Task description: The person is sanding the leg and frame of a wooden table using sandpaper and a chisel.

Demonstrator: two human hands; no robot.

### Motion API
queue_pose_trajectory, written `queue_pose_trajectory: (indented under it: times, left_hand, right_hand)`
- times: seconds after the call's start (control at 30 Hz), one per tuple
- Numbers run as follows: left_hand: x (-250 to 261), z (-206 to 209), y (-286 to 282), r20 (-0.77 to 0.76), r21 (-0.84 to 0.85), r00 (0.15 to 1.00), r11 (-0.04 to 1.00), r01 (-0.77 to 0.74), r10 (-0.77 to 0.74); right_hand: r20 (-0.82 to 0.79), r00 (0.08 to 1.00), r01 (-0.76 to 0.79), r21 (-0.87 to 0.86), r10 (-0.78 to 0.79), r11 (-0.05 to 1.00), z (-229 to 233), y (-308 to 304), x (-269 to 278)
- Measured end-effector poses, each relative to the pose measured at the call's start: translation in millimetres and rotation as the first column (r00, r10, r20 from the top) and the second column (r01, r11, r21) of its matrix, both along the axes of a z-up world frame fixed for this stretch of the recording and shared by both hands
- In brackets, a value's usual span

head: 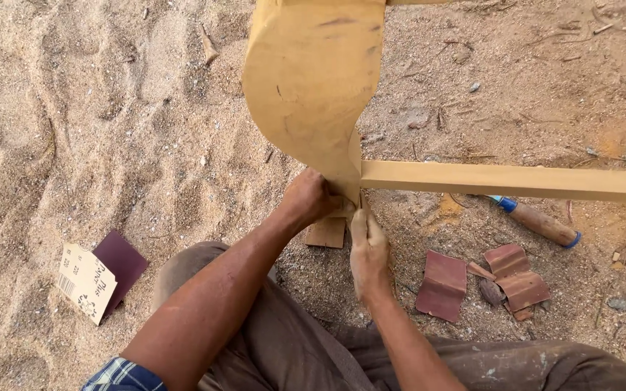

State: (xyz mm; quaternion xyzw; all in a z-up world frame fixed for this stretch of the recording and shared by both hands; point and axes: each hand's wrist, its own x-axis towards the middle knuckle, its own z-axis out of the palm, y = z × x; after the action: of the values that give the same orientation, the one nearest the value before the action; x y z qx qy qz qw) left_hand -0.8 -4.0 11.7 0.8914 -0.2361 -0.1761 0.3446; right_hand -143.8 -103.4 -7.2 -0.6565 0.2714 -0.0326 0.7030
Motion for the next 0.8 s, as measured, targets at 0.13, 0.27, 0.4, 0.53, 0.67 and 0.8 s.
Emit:
queue_pose_trajectory:
  times: [0.13, 0.27, 0.4, 0.53, 0.67, 0.8]
  left_hand:
    - [-4.5, -7.2, 2.3, 0.025, 0.008, 1.0, 1.0, -0.016, 0.016]
    - [-3.3, 0.0, -0.4, -0.011, 0.088, 0.999, 0.995, -0.036, 0.037]
    - [-3.5, 11.2, -0.3, -0.029, 0.145, 0.998, 0.988, -0.05, 0.055]
    - [-5.8, 11.9, 1.8, -0.029, 0.085, 0.996, 0.993, -0.086, 0.088]
    - [-4.8, 4.1, 1.0, 0.004, 0.051, 0.996, 0.994, -0.094, 0.094]
    - [-6.0, 12.3, 2.8, -0.022, 0.072, 0.995, 0.993, -0.092, 0.094]
  right_hand:
    - [0.252, 0.965, -0.094, 0.075, 0.072, 0.993, 2.6, -6.4, 15.6]
    - [0.166, 0.986, -0.001, 0.085, -0.013, 0.996, -12.7, -15.9, 14.9]
    - [0.246, 0.964, 0.049, 0.202, -0.099, 0.978, -57.4, -24.3, 18.2]
    - [0.221, 0.965, 0.069, 0.298, -0.139, 0.952, -37.0, -22.6, 20.6]
    - [0.131, 0.982, 0.084, 0.354, -0.139, 0.932, -12.9, -17.0, 20.6]
    - [0.035, 0.935, 0.267, 0.584, -0.352, 0.766, 1.3, -18.3, 18.2]
